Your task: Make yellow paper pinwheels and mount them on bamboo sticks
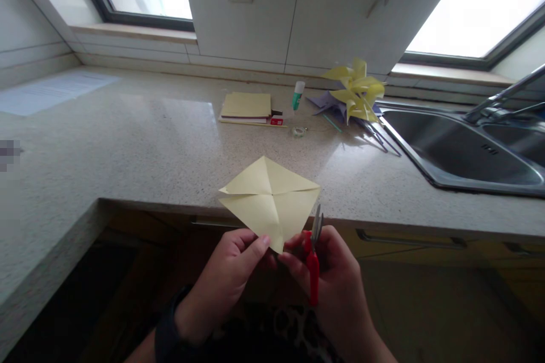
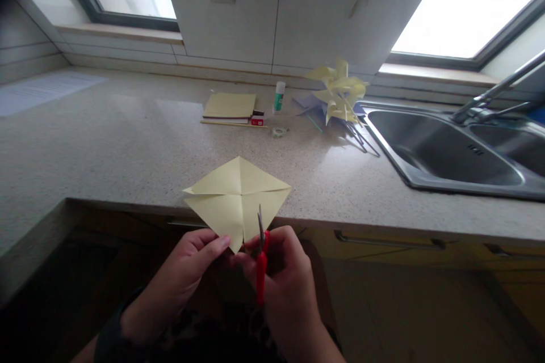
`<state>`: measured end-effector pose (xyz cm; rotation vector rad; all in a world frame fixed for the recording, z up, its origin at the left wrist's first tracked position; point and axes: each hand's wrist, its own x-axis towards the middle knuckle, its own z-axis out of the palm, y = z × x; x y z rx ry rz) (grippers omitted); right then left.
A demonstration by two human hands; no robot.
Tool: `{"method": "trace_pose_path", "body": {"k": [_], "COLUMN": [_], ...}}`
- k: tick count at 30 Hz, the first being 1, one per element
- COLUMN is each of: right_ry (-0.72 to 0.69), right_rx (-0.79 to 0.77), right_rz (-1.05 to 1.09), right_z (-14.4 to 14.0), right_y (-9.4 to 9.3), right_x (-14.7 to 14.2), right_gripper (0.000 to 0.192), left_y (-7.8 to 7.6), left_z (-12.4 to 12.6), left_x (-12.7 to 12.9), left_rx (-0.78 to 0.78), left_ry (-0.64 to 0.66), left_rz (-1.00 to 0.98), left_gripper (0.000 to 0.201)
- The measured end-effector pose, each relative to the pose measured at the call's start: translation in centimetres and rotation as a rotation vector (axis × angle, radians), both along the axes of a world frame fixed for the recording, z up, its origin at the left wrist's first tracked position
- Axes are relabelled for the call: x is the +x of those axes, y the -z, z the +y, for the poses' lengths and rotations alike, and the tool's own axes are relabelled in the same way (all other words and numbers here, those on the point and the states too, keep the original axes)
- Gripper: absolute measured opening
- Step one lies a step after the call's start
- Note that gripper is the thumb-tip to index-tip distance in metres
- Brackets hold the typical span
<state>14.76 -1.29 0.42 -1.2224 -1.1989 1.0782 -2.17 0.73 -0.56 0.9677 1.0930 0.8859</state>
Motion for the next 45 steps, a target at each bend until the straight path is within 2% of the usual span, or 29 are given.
{"method": "trace_pose_path", "body": {"k": [5, 14, 17, 29, 40, 45], "right_ry": [-0.028, -0.038, -0.047, -0.081, -0.095, -0.094], "right_rx": [-0.115, -0.220, -0.227, -0.243, -0.264, -0.258], "right_rz": [0.042, 0.172, 0.185, 0.221, 0.272, 0.279], "right_z": [0.1, 0.4, 0.7, 0.7, 0.8, 0.9], "right_y": [-0.2, 0.4, 0.4, 0.2, 0.5, 0.3], "right_x": [0.0, -0.1, -0.1, -0.3, -0.3, -0.4], "right_gripper": [0.030, 0.034, 0.035, 0.037, 0.041, 0.043], "left_y": [0.0, -1.2, -1.2, -0.8, -0.9, -0.8], "left_z": [-0.3, -0.6, -0.7, -0.8, -0.8, -1.0], "left_x": [-0.2, 0.2, 0.2, 0.6, 0.5, 0.4], "left_rx": [0.042, 0.114, 0.121, -0.036, -0.019, -0.012], "left_ry": [0.041, 0.028, 0.029, -0.033, -0.072, -0.069], "left_rz": [0.056, 0.136, 0.124, -0.071, -0.006, -0.036], "left_gripper": [0.038, 0.031, 0.028, 0.036, 0.034, 0.035]}}
